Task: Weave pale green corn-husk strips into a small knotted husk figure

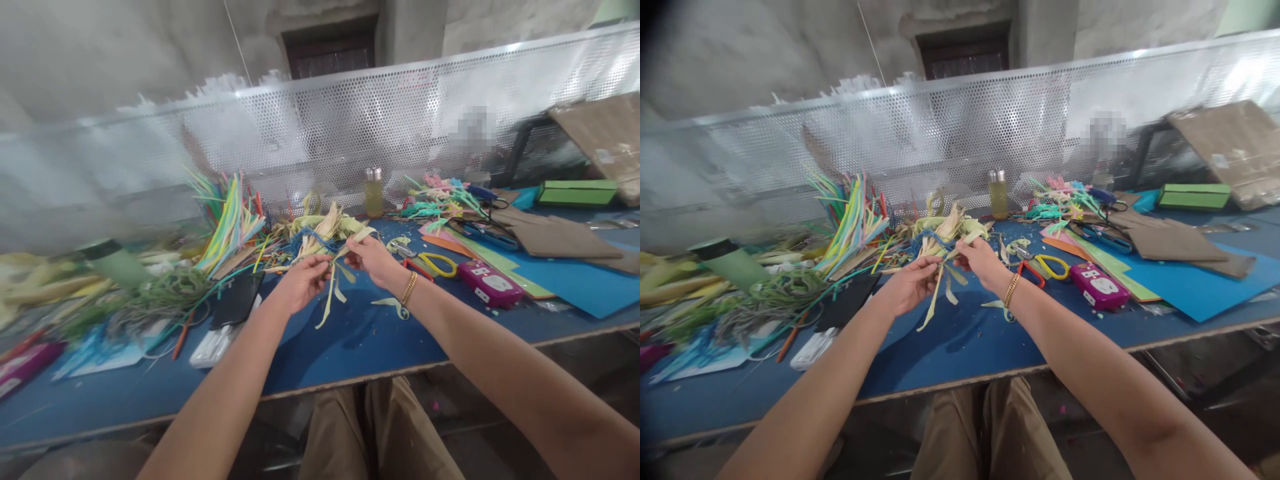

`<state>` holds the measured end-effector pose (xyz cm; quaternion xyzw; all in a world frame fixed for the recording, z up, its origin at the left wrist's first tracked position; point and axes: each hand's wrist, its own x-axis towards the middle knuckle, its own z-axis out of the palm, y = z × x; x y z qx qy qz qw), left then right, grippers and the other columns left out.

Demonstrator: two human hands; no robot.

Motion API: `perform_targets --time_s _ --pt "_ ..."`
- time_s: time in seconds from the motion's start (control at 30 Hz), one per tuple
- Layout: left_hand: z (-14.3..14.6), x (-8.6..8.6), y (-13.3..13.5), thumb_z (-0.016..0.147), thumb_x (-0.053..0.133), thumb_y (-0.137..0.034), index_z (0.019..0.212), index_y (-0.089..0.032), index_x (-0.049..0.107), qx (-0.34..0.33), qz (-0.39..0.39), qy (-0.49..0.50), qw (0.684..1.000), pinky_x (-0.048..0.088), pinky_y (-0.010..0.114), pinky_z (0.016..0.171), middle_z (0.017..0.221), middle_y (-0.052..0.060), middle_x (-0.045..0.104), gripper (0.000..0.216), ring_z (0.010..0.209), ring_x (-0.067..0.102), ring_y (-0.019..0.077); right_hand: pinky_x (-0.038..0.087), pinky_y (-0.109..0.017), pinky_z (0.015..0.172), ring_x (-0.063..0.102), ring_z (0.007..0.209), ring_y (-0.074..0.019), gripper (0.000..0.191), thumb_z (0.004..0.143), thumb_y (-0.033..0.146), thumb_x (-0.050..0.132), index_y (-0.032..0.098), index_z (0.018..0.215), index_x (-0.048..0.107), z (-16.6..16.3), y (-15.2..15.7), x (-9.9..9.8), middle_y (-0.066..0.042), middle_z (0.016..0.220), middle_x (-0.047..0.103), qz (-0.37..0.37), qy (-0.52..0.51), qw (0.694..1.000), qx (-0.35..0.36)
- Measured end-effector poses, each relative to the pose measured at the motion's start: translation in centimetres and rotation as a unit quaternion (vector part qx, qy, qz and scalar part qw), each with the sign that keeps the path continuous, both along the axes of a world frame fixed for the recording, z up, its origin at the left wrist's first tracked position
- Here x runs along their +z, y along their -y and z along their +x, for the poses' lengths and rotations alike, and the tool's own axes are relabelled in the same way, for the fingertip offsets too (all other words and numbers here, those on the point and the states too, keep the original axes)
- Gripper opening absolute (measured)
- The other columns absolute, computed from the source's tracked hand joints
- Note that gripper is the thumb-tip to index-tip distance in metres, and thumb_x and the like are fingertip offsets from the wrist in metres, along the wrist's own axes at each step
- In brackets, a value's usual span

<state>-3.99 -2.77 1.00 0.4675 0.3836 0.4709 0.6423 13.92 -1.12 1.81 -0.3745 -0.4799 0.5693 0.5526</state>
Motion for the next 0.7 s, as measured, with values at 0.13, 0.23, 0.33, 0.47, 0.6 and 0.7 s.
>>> perform_targets --time_s 0.13,0.23,0.33,0.47,0.6,0.7 --pt "-0.3 -0.1 -0.2 0.06 0.084 -0.019 0.092 -0.021 0.069 -0.012 0.064 -0.041 0.997 0.044 0.021 0.058 0.077 -0.001 0.064 0.035 0.068 0.061 0.0115 0.047 -0.022 0.053 0.061 0.056 -0.0103 0.026 0.097 0.022 0.045 0.017 0.074 0.056 -0.1 0.3 0.4 -0.003 0.066 0.066 -0.05 -0.064 0.996 0.03" --pt "0.0 -0.4 -0.4 0.064 0.081 -0.021 0.089 -0.021 0.071 0.059 0.236 -0.168 0.955 0.048 0.03 0.076 0.087 0.001 0.067 0.027 0.082 0.063 0.0163 0.05 -0.023 0.057 0.063 0.057 -0.0113 0.03 0.098 0.021 0.043 0.016 0.072 0.057 -0.2 0.5 0.5 -0.004 0.062 0.066 -0.059 -0.093 0.992 0.058" --pt "0.1 0.0 -0.5 0.065 0.078 -0.019 0.089 -0.024 0.073 0.153 0.428 -0.315 0.833 0.039 0.042 0.1 0.11 0.005 0.068 0.025 0.107 0.059 0.0234 0.053 -0.024 0.059 0.064 0.058 -0.0122 0.029 0.098 0.019 0.043 0.015 0.073 0.058 -0.2 0.8 0.5 -0.005 0.062 0.067 -0.067 -0.094 0.989 0.088" --pt "-0.3 0.8 -0.3 0.07 0.074 -0.02 0.088 -0.027 0.075 0.214 0.526 -0.396 0.722 0.036 0.044 0.103 0.105 0.004 0.071 0.019 0.107 0.059 0.0241 0.054 -0.024 0.059 0.065 0.058 -0.012 0.029 0.099 0.018 0.042 0.014 0.075 0.058 -0.3 1.1 0.5 -0.007 0.062 0.068 -0.071 -0.077 0.988 0.11" --pt "-0.7 0.7 -0.4 0.073 0.074 -0.027 0.081 -0.026 0.077 0.181 0.498 -0.338 0.777 0.043 0.039 0.092 0.085 0.004 0.073 0.008 0.092 0.061 0.0222 0.054 -0.022 0.057 0.065 0.059 -0.0111 0.026 0.098 0.02 0.047 0.014 0.075 0.058 -0.2 0.9 0.5 -0.007 0.067 0.07 -0.074 -0.074 0.988 0.113" --pt "-0.6 0.1 -0.7 0.072 0.075 -0.036 0.082 -0.022 0.077 0.143 0.354 -0.211 0.9 0.047 0.035 0.081 0.084 0.004 0.073 0.018 0.083 0.063 0.0207 0.051 -0.019 0.051 0.063 0.056 -0.0093 0.02 0.095 0.021 0.053 0.015 0.077 0.059 0.0 0.8 0.5 -0.003 0.067 0.069 -0.078 -0.081 0.989 0.093"
